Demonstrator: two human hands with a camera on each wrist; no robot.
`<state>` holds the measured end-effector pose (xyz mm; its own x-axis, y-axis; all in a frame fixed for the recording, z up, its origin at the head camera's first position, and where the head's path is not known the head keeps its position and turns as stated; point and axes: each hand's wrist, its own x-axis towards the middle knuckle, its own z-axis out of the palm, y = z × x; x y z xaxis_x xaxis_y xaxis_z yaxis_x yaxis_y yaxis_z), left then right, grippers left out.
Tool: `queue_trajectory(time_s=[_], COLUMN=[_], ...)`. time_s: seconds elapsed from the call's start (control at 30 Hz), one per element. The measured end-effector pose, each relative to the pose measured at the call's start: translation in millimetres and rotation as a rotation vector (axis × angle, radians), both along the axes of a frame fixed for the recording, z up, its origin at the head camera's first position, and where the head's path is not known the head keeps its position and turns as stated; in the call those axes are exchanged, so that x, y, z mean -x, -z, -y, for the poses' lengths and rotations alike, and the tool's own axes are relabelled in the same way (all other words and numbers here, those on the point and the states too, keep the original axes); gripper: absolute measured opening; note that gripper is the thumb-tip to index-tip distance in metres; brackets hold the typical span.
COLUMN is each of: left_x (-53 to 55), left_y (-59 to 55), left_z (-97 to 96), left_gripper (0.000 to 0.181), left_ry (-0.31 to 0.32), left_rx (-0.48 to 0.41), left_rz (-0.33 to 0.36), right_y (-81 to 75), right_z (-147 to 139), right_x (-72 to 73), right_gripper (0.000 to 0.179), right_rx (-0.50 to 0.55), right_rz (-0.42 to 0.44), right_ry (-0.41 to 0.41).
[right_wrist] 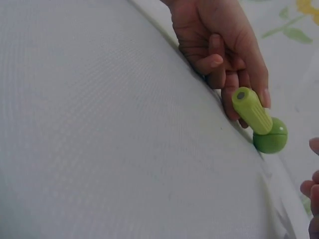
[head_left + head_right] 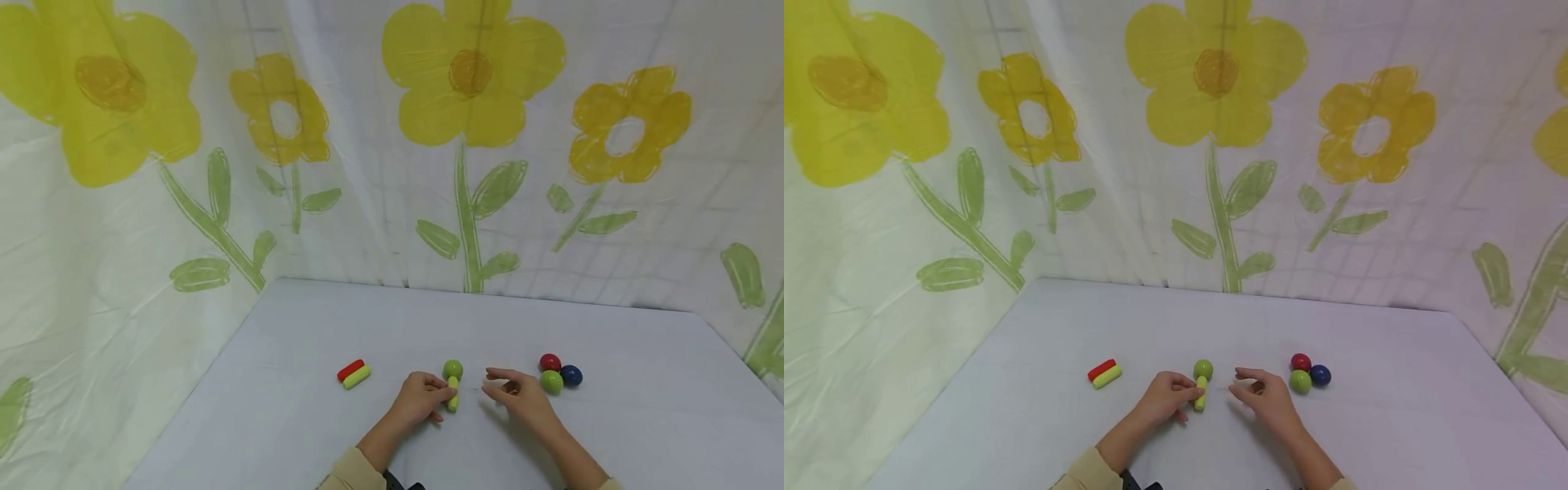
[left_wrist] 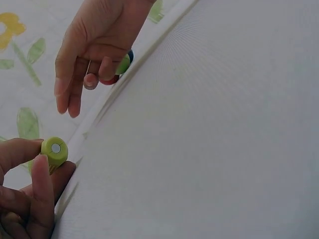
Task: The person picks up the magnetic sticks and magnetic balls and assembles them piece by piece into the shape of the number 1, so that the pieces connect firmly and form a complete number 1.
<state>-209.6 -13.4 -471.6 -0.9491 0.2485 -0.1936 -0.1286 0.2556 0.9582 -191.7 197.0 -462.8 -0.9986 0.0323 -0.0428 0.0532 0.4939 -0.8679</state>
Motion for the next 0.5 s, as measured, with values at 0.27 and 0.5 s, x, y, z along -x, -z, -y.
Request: queue_trajectory(time_s=[0.27, 0.5], left_x=[-0.4, -0.6], left_y=[-0.7, -0.9], left_z=[-0.1, 0.5], left_gripper=[0.017, 0.018], left_ry=[0.005, 0.009], left_rx=[-0.002, -0.014], left_rz=[0.002, 0.007], right_y=[-4.8, -10.3], right_z=[-13.6, -31.2], right_x=[-5.6, -8.9], right_gripper=[0.045, 0.043], right_rx=[-0.021, -0.035], right_rz=[-0.015, -0.125], right_ry=[-0.004, 0.004])
